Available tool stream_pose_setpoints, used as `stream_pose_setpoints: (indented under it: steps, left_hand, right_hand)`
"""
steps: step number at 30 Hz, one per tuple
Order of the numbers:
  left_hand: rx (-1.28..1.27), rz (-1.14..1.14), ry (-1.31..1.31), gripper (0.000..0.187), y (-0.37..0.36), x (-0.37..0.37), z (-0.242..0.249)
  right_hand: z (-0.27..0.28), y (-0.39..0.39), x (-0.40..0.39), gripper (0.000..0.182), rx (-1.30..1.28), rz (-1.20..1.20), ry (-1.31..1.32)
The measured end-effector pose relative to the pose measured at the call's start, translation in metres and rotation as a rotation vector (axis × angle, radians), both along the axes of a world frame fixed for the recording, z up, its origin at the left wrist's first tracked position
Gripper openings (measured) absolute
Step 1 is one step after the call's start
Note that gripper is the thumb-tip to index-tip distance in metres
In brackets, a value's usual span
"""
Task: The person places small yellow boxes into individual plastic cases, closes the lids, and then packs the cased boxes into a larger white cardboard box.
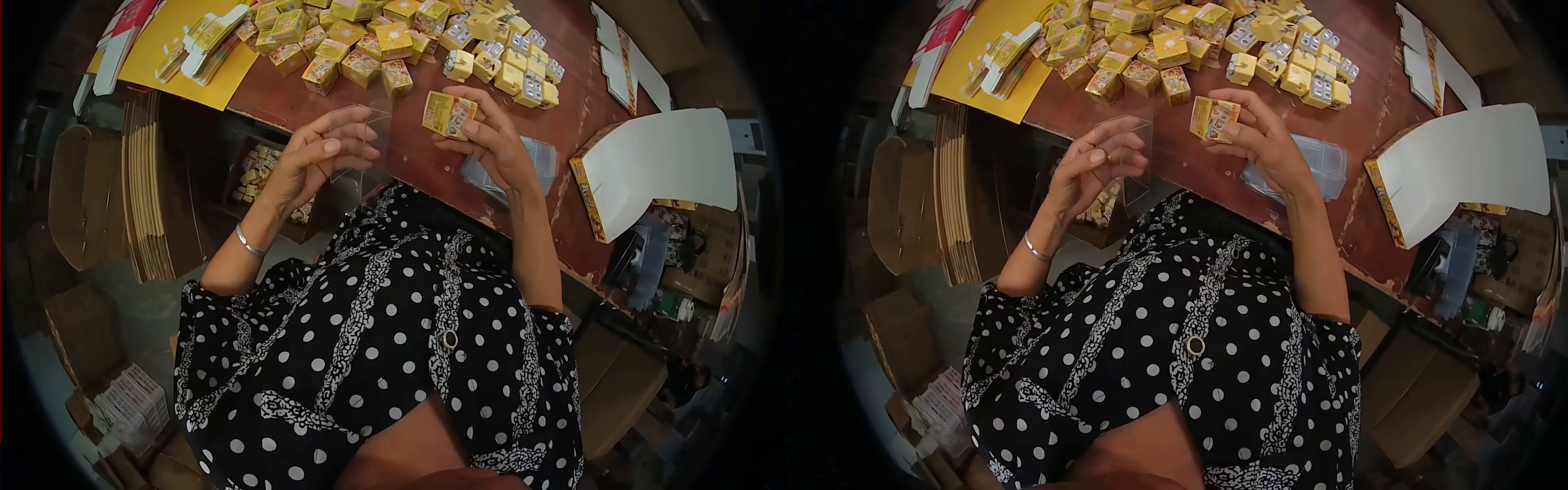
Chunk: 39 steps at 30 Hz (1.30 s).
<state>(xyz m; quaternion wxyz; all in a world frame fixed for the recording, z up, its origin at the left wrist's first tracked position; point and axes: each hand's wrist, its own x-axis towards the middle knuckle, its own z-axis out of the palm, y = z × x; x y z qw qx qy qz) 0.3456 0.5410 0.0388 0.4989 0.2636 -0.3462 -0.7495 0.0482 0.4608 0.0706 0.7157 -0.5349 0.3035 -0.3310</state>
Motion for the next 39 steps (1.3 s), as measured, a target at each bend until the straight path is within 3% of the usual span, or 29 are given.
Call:
stream_pose_setpoints:
  steps: [4,10,17,20,22,23,25,26,27,29,36,38,39]
  left_hand:
    - [-0.035,-0.057,0.068,0.065,-0.003,-0.022,0.006]
    - [-0.071,-0.155,0.108,0.067,-0.008,-0.053,0.013]
    - [-0.091,-0.217,0.159,0.064,-0.017,-0.088,0.027]
    - [-0.080,-0.200,0.011,0.059,-0.018,-0.100,0.033]
    - [-0.105,-0.172,-0.087,0.054,-0.020,-0.108,0.029]
    - [-0.100,-0.200,-0.083,0.054,-0.020,-0.111,0.028]
    - [-0.051,-0.166,-0.104,0.053,-0.020,-0.116,0.026]
    - [-0.045,-0.192,-0.100,0.053,-0.021,-0.118,0.023]
    - [-0.049,-0.188,-0.118,0.053,-0.022,-0.120,0.020]
    - [-0.043,-0.193,-0.138,0.052,-0.021,-0.128,0.016]
    - [-0.085,-0.232,-0.232,0.053,-0.025,-0.149,0.022]
    - [-0.095,-0.239,-0.244,0.053,-0.026,-0.152,0.023]
    - [-0.095,-0.198,-0.257,0.053,-0.025,-0.154,0.024]
  right_hand:
    - [-0.008,0.016,-0.017,0.058,0.214,0.008,-0.406]
    - [-0.014,0.037,-0.040,0.074,0.233,-0.015,-0.717]
    - [-0.004,0.056,-0.056,0.074,0.358,-0.069,-0.813]
    - [-0.008,0.062,-0.075,0.068,0.373,-0.112,-0.839]
    - [-0.002,0.074,-0.094,0.054,0.215,-0.397,-0.404]
    - [-0.003,0.080,-0.101,0.054,0.215,-0.425,-0.404]
    - [-0.007,0.093,-0.115,0.041,-0.078,-0.772,0.100]
    - [-0.010,0.102,-0.122,0.030,-0.042,-0.875,0.114]
    - [-0.020,0.110,-0.135,0.030,-0.035,-0.895,0.121]
    - [-0.048,0.121,-0.159,0.026,-0.119,-0.932,0.373]
    - [-0.080,0.122,-0.161,0.029,-0.287,-1.198,0.519]
    - [-0.079,0.120,-0.167,0.033,-0.430,-1.084,1.044]
    - [-0.077,0.121,-0.169,0.033,-0.425,-1.086,1.042]
